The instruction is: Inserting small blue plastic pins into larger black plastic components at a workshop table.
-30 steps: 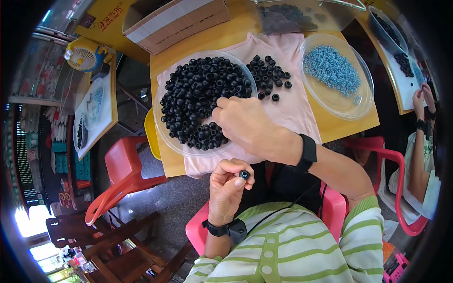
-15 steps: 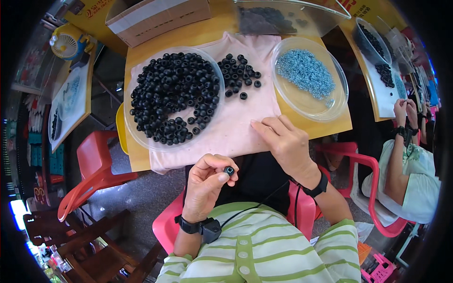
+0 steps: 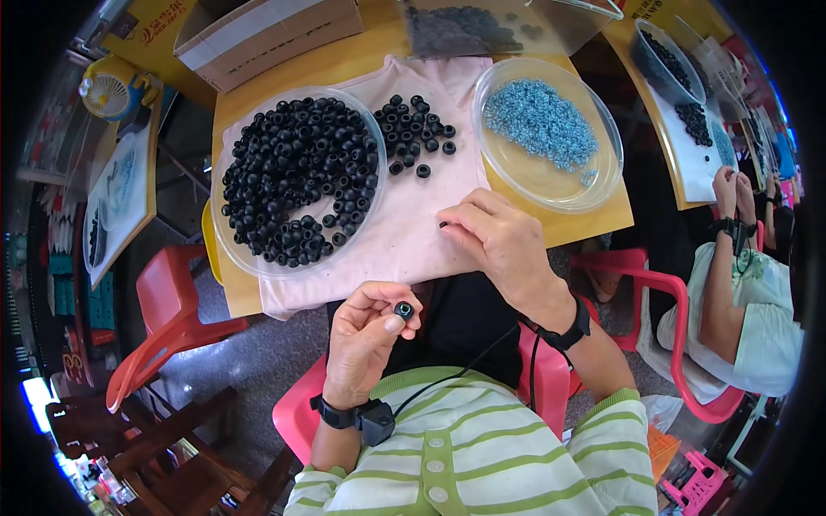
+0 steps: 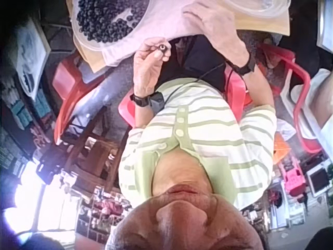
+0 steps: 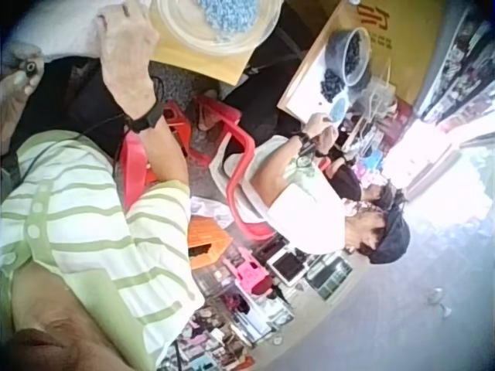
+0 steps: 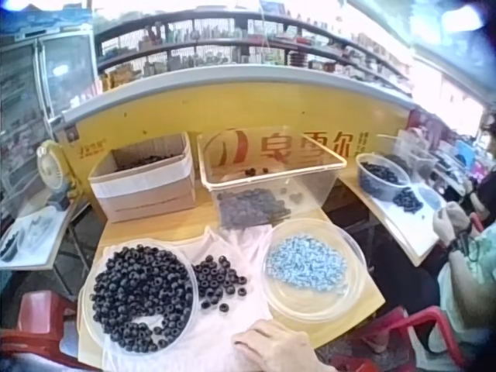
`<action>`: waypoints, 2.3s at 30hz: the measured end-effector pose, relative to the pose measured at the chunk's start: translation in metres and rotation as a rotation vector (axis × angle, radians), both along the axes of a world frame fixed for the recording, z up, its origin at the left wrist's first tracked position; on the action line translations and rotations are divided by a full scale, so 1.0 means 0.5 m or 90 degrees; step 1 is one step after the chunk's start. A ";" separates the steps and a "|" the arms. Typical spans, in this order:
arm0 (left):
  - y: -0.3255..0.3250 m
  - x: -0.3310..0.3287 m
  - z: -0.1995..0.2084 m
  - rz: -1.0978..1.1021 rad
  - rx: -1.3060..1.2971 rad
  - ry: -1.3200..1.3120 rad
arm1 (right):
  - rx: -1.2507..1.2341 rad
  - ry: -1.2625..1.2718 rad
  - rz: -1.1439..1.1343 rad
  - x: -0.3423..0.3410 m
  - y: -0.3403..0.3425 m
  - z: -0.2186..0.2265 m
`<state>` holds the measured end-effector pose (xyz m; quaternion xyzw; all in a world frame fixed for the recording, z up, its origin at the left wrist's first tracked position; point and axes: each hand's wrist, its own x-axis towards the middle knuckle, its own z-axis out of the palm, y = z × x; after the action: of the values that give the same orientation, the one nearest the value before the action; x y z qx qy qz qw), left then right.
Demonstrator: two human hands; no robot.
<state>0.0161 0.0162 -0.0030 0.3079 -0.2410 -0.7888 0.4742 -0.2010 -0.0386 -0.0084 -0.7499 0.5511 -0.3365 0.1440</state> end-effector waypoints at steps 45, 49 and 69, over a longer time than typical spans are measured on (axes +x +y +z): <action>-0.032 -0.040 0.003 -0.112 0.218 0.341 | -0.107 -0.069 0.173 0.031 0.042 0.109; -0.022 -0.038 0.007 -0.123 0.232 0.326 | -0.161 -0.090 0.202 0.030 0.042 0.104; -0.168 0.100 0.069 0.174 -0.480 -0.994 | -0.083 0.115 -0.277 -0.091 -0.353 0.288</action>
<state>0.0661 -0.0678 0.0314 0.6086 -0.7022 -0.1569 0.3345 -0.2463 -0.2152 0.1356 -0.6482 0.6874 -0.3261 -0.0301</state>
